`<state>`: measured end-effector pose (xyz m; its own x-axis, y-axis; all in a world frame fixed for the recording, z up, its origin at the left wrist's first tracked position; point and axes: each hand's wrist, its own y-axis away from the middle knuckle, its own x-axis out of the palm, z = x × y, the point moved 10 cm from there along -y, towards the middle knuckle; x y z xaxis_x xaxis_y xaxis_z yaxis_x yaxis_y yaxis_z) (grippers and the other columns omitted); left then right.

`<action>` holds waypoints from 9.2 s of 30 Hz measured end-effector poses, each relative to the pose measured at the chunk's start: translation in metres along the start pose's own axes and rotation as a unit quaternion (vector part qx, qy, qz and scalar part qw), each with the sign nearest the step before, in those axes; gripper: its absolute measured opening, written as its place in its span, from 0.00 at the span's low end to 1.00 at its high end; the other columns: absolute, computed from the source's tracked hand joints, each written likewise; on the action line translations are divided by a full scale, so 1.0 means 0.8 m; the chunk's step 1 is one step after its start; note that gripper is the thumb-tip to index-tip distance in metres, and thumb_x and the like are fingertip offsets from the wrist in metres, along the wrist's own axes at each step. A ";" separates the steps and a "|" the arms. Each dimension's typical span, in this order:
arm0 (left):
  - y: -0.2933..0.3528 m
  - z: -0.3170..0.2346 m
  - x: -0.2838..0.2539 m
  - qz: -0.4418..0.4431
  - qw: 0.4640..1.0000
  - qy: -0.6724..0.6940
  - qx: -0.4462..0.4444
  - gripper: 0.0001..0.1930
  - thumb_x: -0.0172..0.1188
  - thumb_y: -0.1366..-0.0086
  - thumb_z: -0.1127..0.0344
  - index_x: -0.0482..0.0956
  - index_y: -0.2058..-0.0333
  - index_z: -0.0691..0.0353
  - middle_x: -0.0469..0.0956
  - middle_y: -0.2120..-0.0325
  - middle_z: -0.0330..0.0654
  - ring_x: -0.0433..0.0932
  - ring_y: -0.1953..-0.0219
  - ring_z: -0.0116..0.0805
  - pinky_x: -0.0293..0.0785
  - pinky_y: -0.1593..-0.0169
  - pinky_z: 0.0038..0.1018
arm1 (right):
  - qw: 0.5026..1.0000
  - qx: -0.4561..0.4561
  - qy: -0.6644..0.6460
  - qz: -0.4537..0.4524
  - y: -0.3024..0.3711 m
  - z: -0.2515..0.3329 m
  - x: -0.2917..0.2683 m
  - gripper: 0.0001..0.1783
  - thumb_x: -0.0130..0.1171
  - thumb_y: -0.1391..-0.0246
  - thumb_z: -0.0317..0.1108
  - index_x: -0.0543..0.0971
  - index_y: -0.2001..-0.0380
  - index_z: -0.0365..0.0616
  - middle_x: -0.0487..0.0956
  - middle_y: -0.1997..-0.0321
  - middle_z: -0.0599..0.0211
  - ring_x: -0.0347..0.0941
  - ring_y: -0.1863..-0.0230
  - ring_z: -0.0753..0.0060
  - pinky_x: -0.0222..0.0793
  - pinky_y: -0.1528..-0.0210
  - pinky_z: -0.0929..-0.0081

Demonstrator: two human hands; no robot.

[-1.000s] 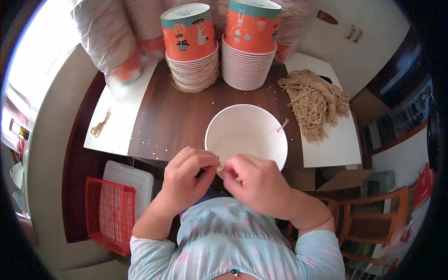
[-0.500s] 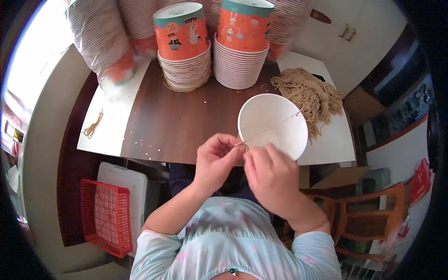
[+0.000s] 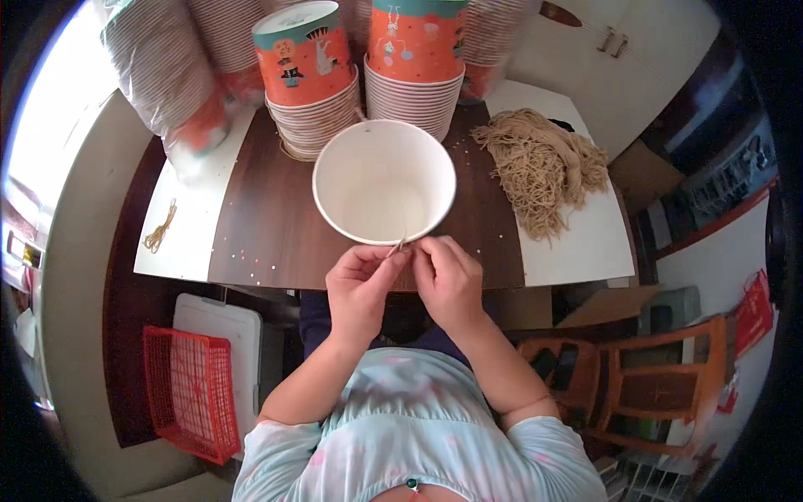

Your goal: Attaching thin strings or cords to pre-printed paper buckets as part of an assembly process.

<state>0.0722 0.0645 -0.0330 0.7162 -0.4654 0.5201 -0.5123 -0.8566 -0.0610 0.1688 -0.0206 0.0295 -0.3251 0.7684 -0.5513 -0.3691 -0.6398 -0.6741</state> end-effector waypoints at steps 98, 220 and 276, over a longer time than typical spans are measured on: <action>-0.031 -0.126 0.052 0.335 0.773 -0.494 0.214 0.04 0.60 0.44 0.74 0.76 0.70 0.67 0.76 0.73 0.44 0.76 0.64 0.43 0.71 0.58 0.33 | 0.984 0.123 -0.108 0.071 -0.031 -0.024 0.002 0.12 0.63 0.58 0.31 0.74 0.68 0.42 0.75 0.68 0.62 0.73 0.68 0.58 0.68 0.64 0.64; -0.003 -0.117 0.046 0.218 0.620 -0.674 0.338 0.15 0.67 0.55 0.65 0.72 0.69 0.58 0.71 0.67 0.40 0.70 0.57 0.43 0.60 0.45 0.46 | 0.955 0.241 0.099 0.140 -0.097 -0.266 -0.103 0.11 0.62 0.54 0.37 0.80 0.71 0.41 0.78 0.68 0.59 0.74 0.64 0.59 0.69 0.60 0.64; -0.031 -0.073 0.094 0.324 0.908 -0.250 -0.084 0.12 0.53 0.32 0.63 0.80 0.65 0.65 0.74 0.80 0.31 0.69 0.76 0.17 0.66 0.71 0.17 | 0.854 0.189 -0.360 0.325 -0.155 -0.051 -0.083 0.04 0.56 0.45 0.29 0.73 0.71 0.43 0.70 0.77 0.80 0.63 0.78 0.91 0.60 0.75 0.89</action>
<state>0.1112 0.0636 0.0578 0.3419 -0.9391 -0.0333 -0.9385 -0.3394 -0.0640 0.2714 0.0082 0.1295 -0.9691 0.1278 -0.2110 -0.1176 -0.9912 -0.0601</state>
